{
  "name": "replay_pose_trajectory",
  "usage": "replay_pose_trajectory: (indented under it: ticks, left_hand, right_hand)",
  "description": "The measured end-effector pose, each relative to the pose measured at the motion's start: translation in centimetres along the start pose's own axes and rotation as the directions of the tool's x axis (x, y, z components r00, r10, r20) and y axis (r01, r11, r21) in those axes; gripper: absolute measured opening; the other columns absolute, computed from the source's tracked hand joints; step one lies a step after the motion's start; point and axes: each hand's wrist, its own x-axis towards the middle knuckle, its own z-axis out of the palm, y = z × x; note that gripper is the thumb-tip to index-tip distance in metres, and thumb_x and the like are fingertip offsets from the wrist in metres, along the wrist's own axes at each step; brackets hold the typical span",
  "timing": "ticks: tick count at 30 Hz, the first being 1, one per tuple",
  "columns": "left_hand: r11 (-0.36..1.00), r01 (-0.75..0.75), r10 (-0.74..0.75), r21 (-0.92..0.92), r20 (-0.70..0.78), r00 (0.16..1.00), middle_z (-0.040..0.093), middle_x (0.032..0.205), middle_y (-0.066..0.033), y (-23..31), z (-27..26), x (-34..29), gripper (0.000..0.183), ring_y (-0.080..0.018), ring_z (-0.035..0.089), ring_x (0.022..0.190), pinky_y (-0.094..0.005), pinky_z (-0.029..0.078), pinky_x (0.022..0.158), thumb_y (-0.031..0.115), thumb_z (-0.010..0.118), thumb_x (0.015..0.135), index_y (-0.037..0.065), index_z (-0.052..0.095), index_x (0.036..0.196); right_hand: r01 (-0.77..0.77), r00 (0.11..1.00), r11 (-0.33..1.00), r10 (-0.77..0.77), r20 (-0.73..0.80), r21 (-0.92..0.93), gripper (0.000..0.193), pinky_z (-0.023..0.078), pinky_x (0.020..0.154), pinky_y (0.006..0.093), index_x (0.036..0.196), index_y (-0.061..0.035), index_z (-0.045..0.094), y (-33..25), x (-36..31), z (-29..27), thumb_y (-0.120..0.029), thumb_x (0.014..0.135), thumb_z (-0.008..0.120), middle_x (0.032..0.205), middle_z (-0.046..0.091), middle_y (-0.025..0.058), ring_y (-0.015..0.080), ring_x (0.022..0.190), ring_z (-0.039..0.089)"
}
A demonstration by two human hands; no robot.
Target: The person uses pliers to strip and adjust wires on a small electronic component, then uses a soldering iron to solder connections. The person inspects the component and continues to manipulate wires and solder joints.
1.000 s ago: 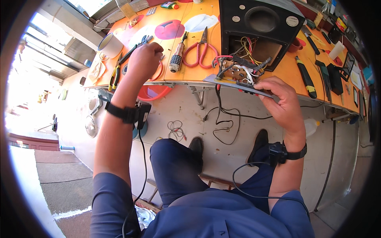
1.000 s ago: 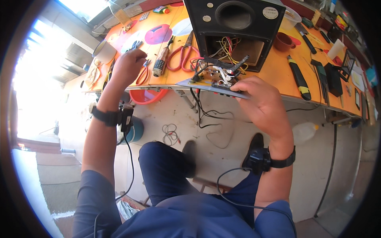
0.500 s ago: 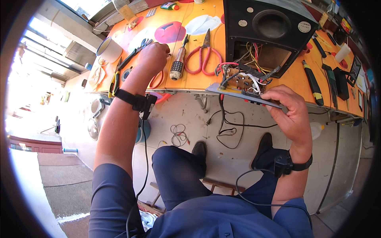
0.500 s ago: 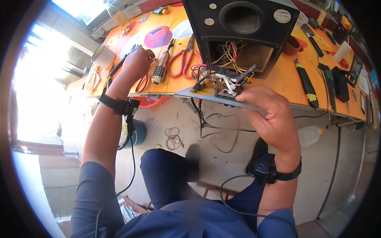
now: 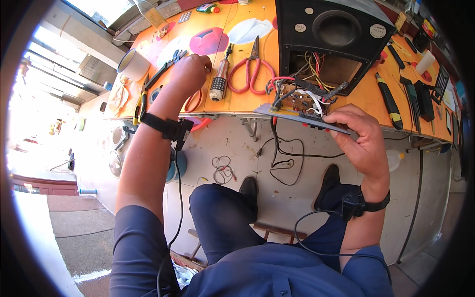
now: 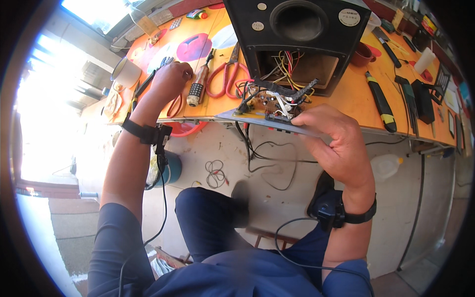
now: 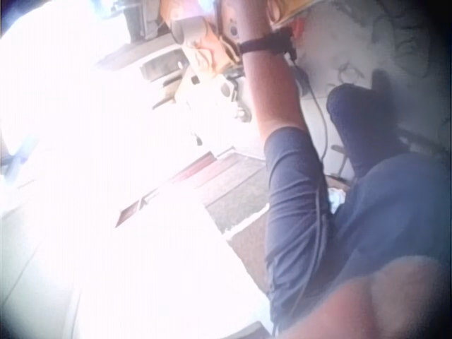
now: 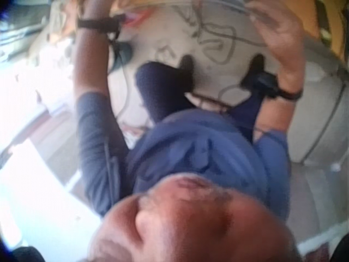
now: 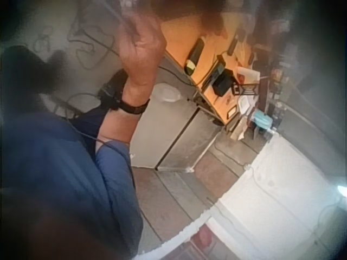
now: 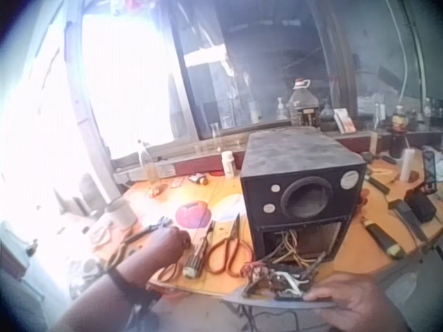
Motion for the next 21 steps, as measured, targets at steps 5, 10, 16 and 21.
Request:
replay_pose_trajectory:
  ticks: [5, 10, 16, 21]
  left_hand:
    - [0.999, -0.032, 0.032, 0.022, -0.009, 0.999, 0.075, 0.098, -0.0176, -0.2, 0.4, 0.2, 0.016, -0.0375, 0.072, 0.096, -0.0482, 0.056, 0.085, 0.022, 0.069, 0.093, 0.009, 0.076, 0.101]
    - [0.998, -0.062, 0.063, 0.033, -0.032, 0.998, 0.073, 0.097, -0.0195, -0.7, 0.5, 0.2, 0.02, -0.04, 0.07, 0.096, -0.049, 0.055, 0.085, 0.023, 0.066, 0.094, 0.005, 0.072, 0.099]
    - [0.982, -0.039, -0.023, -0.187, -0.318, 0.948, 0.074, 0.091, -0.019, 2.3, -4.5, -3.8, 0.024, -0.0359, 0.073, 0.084, -0.0434, 0.056, 0.08, 0.025, 0.062, 0.096, 0.005, 0.072, 0.104]
    - [0.563, -0.176, -0.182, -0.807, -0.329, 0.927, 0.067, 0.089, 0.0028, 9.7, -6.8, -13.3, 0.011, -0.0037, 0.058, 0.079, -0.0206, 0.047, 0.072, 0.01, 0.068, 0.101, 0.0, 0.071, 0.104]
  right_hand:
    - [0.025, 1.0, 0.999, -0.025, 0.015, -0.027, 0.023, 0.047, 0.071, 0.0281, 0.108, 0.0005, 0.074, 0.0, -0.1, -0.2, 0.007, 0.087, 0.068, 0.096, 0.069, 0.0098, 0.0173, 0.082, 0.063]
    - [0.012, 1.0, 0.999, -0.012, 0.011, -0.043, 0.023, 0.046, 0.07, 0.028, 0.109, 0.0001, 0.074, 0.3, -0.1, -0.1, 0.007, 0.088, 0.068, 0.095, 0.069, 0.0095, 0.0173, 0.082, 0.063]
    - [0.037, 0.999, 0.999, -0.037, -0.001, -0.024, 0.022, 0.048, 0.071, 0.0273, 0.109, -0.0006, 0.074, 0.7, -0.2, -0.1, 0.006, 0.088, 0.069, 0.095, 0.07, 0.0082, 0.0164, 0.081, 0.063]
    - [0.027, 1.0, 0.999, -0.026, -0.017, 0.042, 0.023, 0.053, 0.074, 0.0264, 0.11, -0.0006, 0.074, 1.1, -0.3, 0.1, 0.006, 0.087, 0.071, 0.095, 0.07, 0.008, 0.0146, 0.082, 0.065]
